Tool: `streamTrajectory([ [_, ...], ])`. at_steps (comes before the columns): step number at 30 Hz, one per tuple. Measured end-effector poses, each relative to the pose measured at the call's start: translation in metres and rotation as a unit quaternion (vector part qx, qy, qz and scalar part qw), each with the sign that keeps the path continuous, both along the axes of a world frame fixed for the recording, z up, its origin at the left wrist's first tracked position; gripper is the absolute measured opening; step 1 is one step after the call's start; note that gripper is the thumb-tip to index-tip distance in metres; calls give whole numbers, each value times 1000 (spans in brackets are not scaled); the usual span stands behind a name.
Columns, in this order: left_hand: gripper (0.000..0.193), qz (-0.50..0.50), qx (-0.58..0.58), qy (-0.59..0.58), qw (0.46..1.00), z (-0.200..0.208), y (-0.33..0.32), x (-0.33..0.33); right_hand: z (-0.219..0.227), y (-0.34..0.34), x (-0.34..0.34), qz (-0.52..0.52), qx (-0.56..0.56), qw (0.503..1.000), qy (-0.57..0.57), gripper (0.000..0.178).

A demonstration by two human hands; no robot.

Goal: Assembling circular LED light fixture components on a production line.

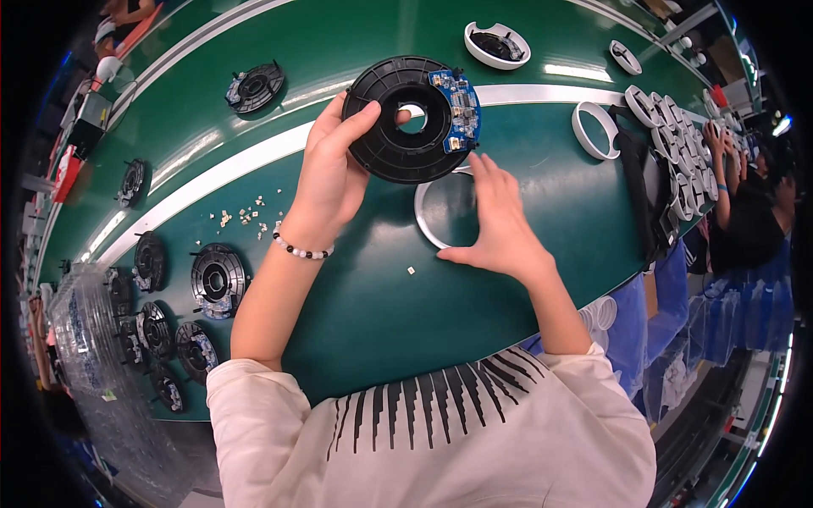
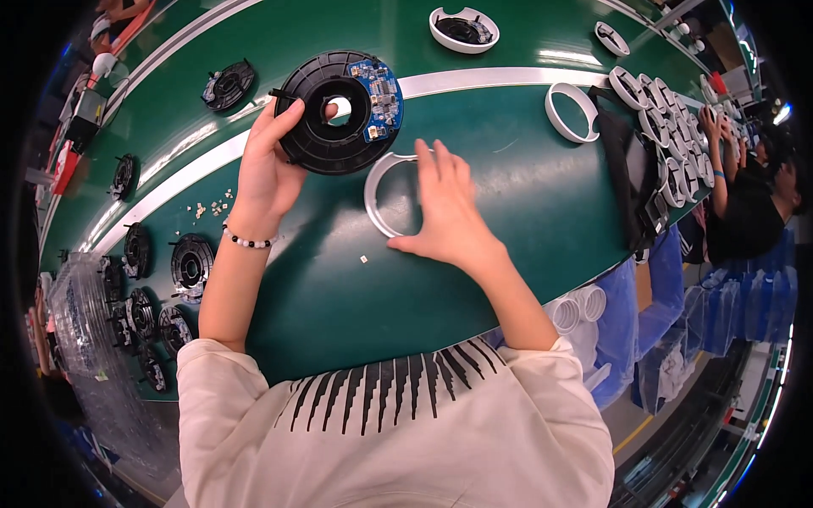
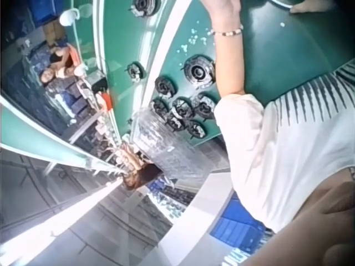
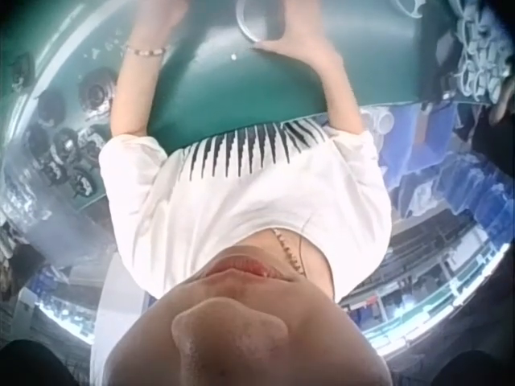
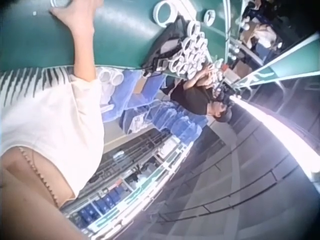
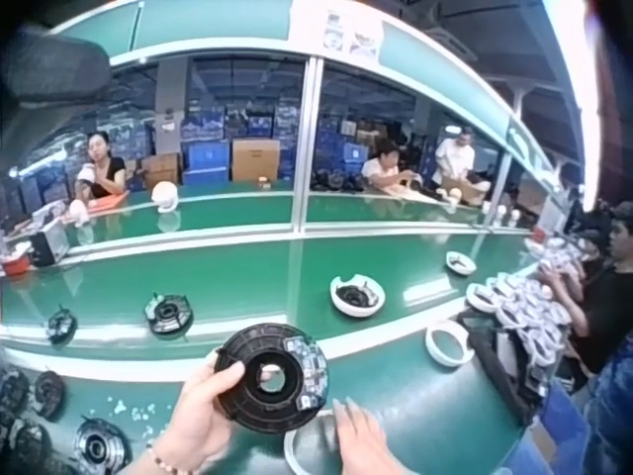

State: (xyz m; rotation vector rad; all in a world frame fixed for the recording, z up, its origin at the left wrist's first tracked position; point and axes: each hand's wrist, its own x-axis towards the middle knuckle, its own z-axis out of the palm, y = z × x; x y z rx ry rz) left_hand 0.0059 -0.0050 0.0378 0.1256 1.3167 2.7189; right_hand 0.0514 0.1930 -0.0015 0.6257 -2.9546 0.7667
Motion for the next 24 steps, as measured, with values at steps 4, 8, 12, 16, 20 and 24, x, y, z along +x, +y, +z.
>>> streamTrajectory([
  [4,29,-11,-10,3,1000,0,1,0,10,39,-8,-114,-121,985,44,104],
  [8,29,6,-19,8,1000,-11,14,2,42,25,-14,-51,-563,824,-35,107],
  [12,38,-64,10,-23,998,-18,30,16,36,-7,-18,38,-476,879,15,111],
  [16,53,-277,251,-85,924,-23,16,13,35,-10,-18,36,-409,912,28,114],
  [20,52,-270,240,-145,921,-18,15,7,40,-11,-16,61,-334,940,45,117],
  [24,48,-254,221,-132,932,-18,16,6,44,-11,-13,50,-343,935,68,118],
])
